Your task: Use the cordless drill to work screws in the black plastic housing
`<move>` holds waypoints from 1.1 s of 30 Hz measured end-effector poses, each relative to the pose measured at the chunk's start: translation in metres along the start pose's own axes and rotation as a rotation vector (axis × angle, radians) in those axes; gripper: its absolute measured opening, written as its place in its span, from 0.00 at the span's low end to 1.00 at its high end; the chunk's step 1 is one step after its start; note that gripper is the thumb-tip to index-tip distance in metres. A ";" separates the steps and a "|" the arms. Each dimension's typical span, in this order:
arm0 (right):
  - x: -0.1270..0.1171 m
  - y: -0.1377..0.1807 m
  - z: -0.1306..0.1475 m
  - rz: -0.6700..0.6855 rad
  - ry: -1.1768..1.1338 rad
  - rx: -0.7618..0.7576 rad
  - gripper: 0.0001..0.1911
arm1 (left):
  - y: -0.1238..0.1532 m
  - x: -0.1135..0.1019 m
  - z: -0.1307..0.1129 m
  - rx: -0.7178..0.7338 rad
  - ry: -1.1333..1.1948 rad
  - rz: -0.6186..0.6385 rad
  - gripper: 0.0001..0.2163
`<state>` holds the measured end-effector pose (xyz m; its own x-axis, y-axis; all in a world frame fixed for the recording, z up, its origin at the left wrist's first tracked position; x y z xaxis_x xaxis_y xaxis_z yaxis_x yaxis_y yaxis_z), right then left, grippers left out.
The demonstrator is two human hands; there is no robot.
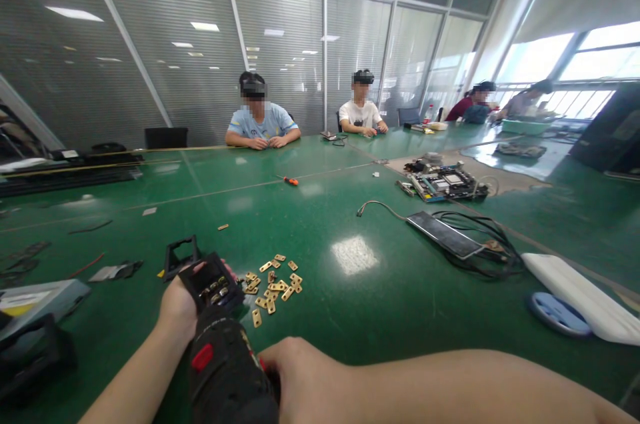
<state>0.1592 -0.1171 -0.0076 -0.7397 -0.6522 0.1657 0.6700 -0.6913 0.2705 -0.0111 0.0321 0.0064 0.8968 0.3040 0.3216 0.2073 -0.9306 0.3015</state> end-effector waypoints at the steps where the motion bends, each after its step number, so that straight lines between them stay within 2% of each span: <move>1: 0.000 0.001 -0.001 -0.010 0.003 0.001 0.17 | 0.000 0.000 0.000 0.002 0.000 -0.003 0.10; 7: -0.002 0.008 0.013 -0.048 0.056 -0.020 0.15 | 0.001 0.003 0.000 -0.026 0.019 0.010 0.12; 15: 0.002 0.007 0.020 0.057 0.101 -0.088 0.14 | 0.002 0.003 -0.002 -0.030 -0.004 0.007 0.11; 21: 0.003 0.001 0.024 0.139 0.120 -0.032 0.19 | 0.004 0.004 -0.002 -0.042 0.010 0.013 0.10; 26: 0.003 0.001 0.026 0.108 0.091 -0.066 0.23 | 0.009 0.007 -0.003 -0.059 0.031 0.003 0.09; 33: 0.002 -0.002 0.018 0.082 0.102 -0.041 0.21 | 0.010 0.007 -0.004 -0.049 0.007 -0.008 0.10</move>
<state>0.1551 -0.1114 0.0096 -0.6735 -0.7339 0.0879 0.7316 -0.6450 0.2205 -0.0042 0.0259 0.0155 0.8924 0.3125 0.3254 0.1947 -0.9174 0.3472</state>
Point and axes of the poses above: each hand's wrist, its own y-axis away from the middle knuckle, its own x-axis out of the palm, z = x × y, the point moved 4 cm from there along -y, towards the middle knuckle
